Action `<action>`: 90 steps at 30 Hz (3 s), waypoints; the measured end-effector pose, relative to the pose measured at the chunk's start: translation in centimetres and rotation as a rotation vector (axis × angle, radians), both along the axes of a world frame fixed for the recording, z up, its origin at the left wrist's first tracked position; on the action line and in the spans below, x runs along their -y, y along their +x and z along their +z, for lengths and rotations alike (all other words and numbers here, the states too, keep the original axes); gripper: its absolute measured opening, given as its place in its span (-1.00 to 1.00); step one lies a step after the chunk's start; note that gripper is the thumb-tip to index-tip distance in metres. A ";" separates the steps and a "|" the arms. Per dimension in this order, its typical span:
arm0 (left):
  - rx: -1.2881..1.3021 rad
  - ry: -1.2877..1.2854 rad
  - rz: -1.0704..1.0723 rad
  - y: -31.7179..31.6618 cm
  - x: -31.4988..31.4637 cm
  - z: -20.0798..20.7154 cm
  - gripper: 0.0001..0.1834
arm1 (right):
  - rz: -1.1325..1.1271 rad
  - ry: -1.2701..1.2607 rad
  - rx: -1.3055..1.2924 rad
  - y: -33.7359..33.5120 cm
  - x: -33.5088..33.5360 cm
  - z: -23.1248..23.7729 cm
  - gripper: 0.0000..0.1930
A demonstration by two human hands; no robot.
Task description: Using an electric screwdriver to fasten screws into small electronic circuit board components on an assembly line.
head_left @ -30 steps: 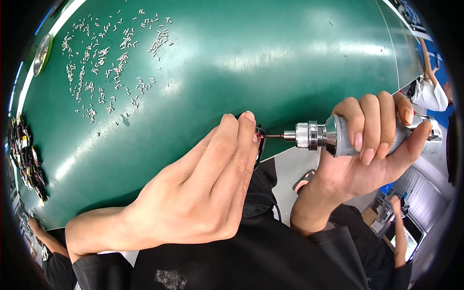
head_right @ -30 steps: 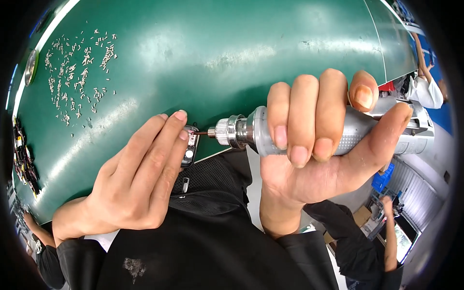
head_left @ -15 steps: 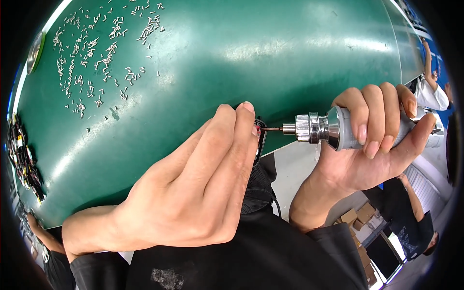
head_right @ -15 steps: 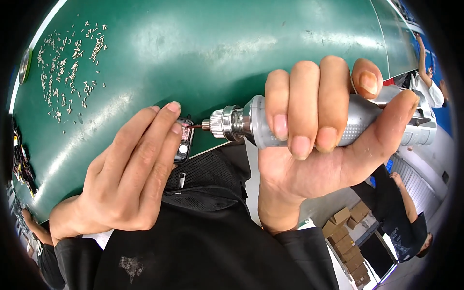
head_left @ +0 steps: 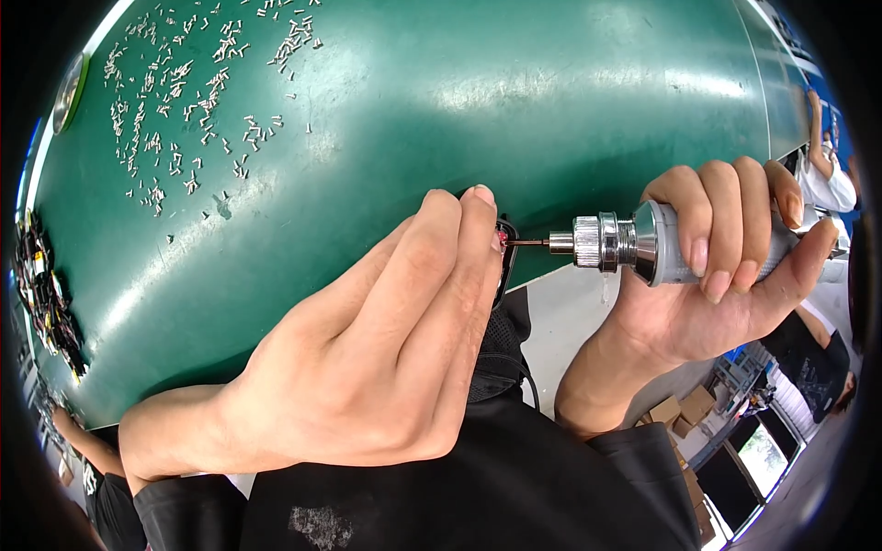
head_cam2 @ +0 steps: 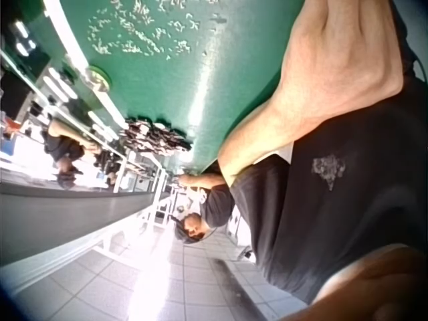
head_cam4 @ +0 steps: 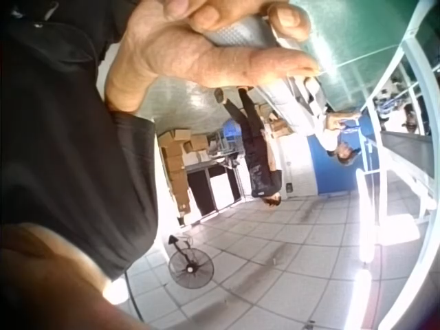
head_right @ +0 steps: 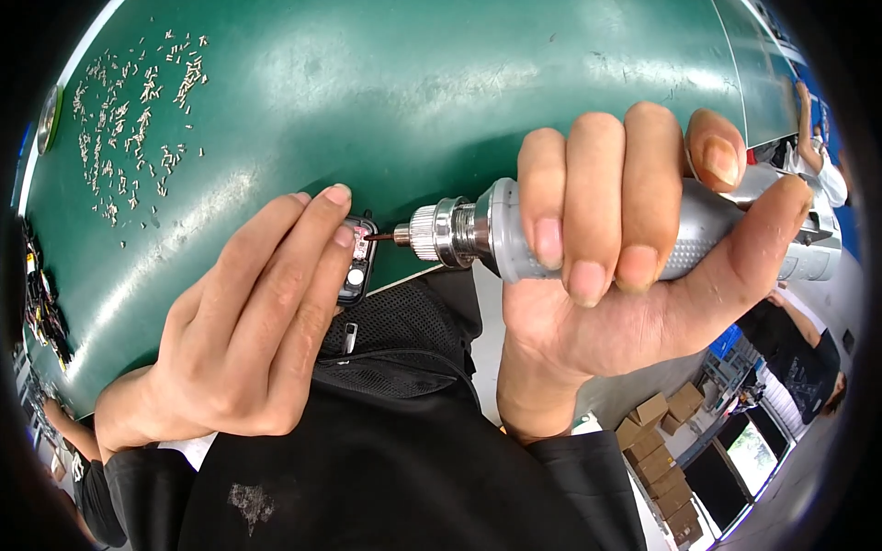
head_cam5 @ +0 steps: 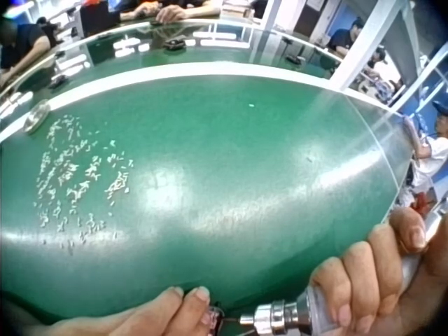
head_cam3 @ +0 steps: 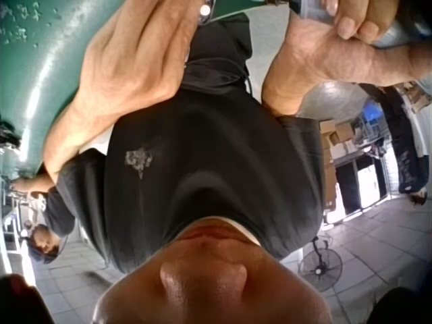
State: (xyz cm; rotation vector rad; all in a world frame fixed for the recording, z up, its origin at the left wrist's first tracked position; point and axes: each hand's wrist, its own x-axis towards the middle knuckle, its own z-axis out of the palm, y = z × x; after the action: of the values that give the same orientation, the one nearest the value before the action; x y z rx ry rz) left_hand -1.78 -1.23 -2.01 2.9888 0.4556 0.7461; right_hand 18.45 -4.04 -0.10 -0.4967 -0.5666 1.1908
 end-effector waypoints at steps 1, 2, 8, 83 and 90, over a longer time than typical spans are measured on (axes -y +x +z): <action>0.004 -0.001 -0.004 0.0 0.0 0.0 -0.70 | -0.004 -0.001 0.004 0.0 0.1 0.2 -0.77; 0.008 -0.002 -0.007 0.0 0.0 0.1 -0.70 | 0.009 -0.004 0.030 0.1 0.1 0.5 -0.77; 0.006 0.007 0.002 -0.2 0.0 -0.2 -0.69 | 0.026 0.000 0.101 -0.4 -0.1 0.7 -0.76; 0.108 -0.194 0.702 -13.4 -12.1 2.2 -0.90 | 0.297 0.024 -0.299 -2.0 -0.6 -2.8 -0.82; 0.340 -0.219 0.662 -12.7 -11.3 2.6 -0.84 | 0.312 0.030 -0.302 -2.0 -0.6 -2.7 -0.82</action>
State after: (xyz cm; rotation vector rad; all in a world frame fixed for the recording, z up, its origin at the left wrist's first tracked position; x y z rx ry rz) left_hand -14.45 10.02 0.54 2.4184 1.4167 1.1179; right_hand 16.45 -3.42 -2.85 -0.1988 -0.4084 1.5195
